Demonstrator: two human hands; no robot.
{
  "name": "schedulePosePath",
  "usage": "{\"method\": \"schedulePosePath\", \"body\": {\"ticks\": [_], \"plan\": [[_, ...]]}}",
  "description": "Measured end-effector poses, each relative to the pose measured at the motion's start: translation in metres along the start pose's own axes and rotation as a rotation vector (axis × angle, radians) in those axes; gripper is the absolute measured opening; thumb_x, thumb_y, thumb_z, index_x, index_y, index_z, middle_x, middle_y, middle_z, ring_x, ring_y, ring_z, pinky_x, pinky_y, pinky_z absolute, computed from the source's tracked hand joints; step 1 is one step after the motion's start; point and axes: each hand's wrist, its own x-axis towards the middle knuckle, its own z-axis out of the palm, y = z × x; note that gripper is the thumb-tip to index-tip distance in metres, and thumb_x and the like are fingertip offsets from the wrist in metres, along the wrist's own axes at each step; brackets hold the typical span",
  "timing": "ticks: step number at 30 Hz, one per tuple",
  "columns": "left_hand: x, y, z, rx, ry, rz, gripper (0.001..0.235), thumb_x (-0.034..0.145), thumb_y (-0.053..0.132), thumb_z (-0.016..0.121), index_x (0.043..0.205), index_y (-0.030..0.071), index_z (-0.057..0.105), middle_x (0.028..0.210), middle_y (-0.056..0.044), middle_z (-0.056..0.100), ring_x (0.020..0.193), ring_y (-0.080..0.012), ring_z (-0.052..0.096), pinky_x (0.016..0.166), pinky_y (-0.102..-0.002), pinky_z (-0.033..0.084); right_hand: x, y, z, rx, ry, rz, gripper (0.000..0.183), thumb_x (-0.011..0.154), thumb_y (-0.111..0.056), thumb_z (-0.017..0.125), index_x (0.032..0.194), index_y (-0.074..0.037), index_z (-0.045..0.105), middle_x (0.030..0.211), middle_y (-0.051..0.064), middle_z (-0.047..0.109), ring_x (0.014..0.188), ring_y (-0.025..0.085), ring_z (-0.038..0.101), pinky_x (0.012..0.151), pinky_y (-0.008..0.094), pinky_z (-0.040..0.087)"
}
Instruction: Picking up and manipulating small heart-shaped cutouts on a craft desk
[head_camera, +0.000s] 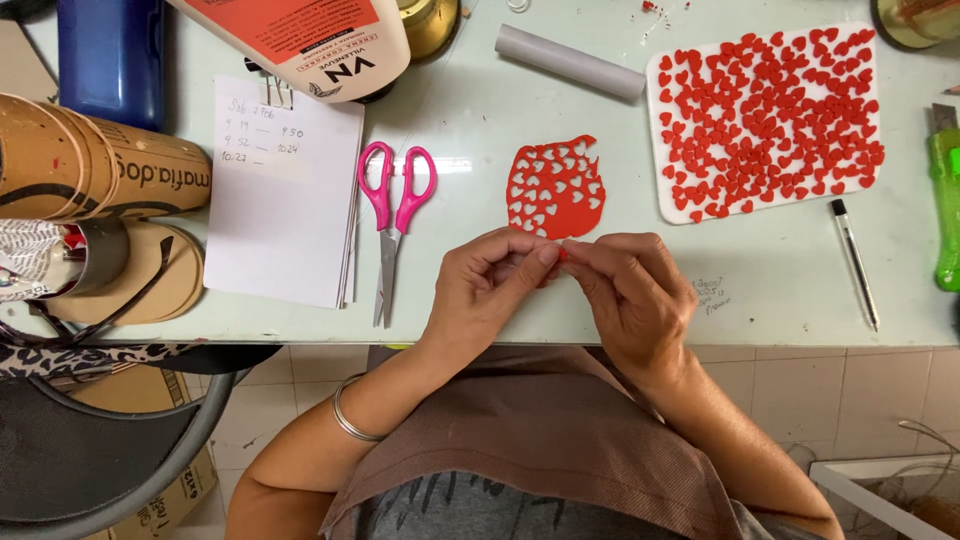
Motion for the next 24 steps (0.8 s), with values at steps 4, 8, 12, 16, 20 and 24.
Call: {"method": "schedulePosePath", "body": {"ticks": [4,8,12,16,20,24], "plan": [[0.000,0.002,-0.001,0.067,-0.020,0.021,0.010,0.086,0.009,0.061,0.088,0.001,0.067,0.072,-0.007,0.061,0.068,-0.0058,0.058,0.060,-0.019,0.052,0.000,0.002,0.000,-0.011,0.006,-0.019,0.004,0.083,-0.002,0.069,0.087,-0.002,0.069,0.074,0.008,0.057,0.055,0.019,0.054,0.048,0.028,0.046],[0.000,0.000,-0.006,0.106,-0.005,0.040,0.011,0.087,0.010,0.060,0.092,0.002,0.067,0.075,-0.007,0.063,0.069,-0.0067,0.059,0.061,-0.020,0.053,0.004,0.008,-0.003,-0.072,-0.067,-0.018,0.005,0.084,-0.006,0.067,0.088,-0.004,0.070,0.077,0.010,0.058,0.065,0.026,0.058,0.057,0.033,0.048],[0.001,0.000,-0.012,0.112,0.048,0.094,0.014,0.087,0.010,0.060,0.097,0.002,0.066,0.082,-0.009,0.064,0.072,-0.0091,0.060,0.063,-0.021,0.054,0.032,0.020,-0.002,-0.110,-0.135,-0.026,0.007,0.089,-0.008,0.065,0.091,-0.003,0.070,0.078,0.011,0.057,0.069,0.029,0.058,0.063,0.037,0.048],[0.001,-0.006,-0.017,0.121,0.113,0.148,0.015,0.088,0.010,0.059,0.098,0.000,0.063,0.078,-0.007,0.061,0.071,-0.0085,0.058,0.060,-0.021,0.054,0.050,0.032,0.005,-0.206,-0.161,-0.140,0.006,0.090,-0.006,0.070,0.093,-0.001,0.069,0.076,0.011,0.055,0.070,0.028,0.059,0.064,0.036,0.049],[0.000,0.002,-0.024,0.352,0.149,0.283,0.013,0.087,0.010,0.061,0.095,0.001,0.062,0.078,-0.008,0.061,0.070,-0.0116,0.058,0.061,-0.024,0.052,0.050,0.031,-0.003,-0.278,-0.239,0.022,0.009,0.099,-0.008,0.056,0.105,-0.001,0.057,0.082,0.012,0.057,0.070,0.028,0.058,0.062,0.036,0.048],[-0.001,0.005,-0.025,0.502,0.110,0.368,0.011,0.084,0.006,0.063,0.095,0.003,0.062,0.081,-0.008,0.062,0.071,-0.0193,0.061,0.063,-0.028,0.054,0.045,0.028,-0.022,-0.027,-0.362,0.297,0.013,0.091,0.005,0.040,0.104,0.002,0.045,0.090,0.022,0.056,0.072,0.036,0.057,0.069,0.042,0.047]]}}
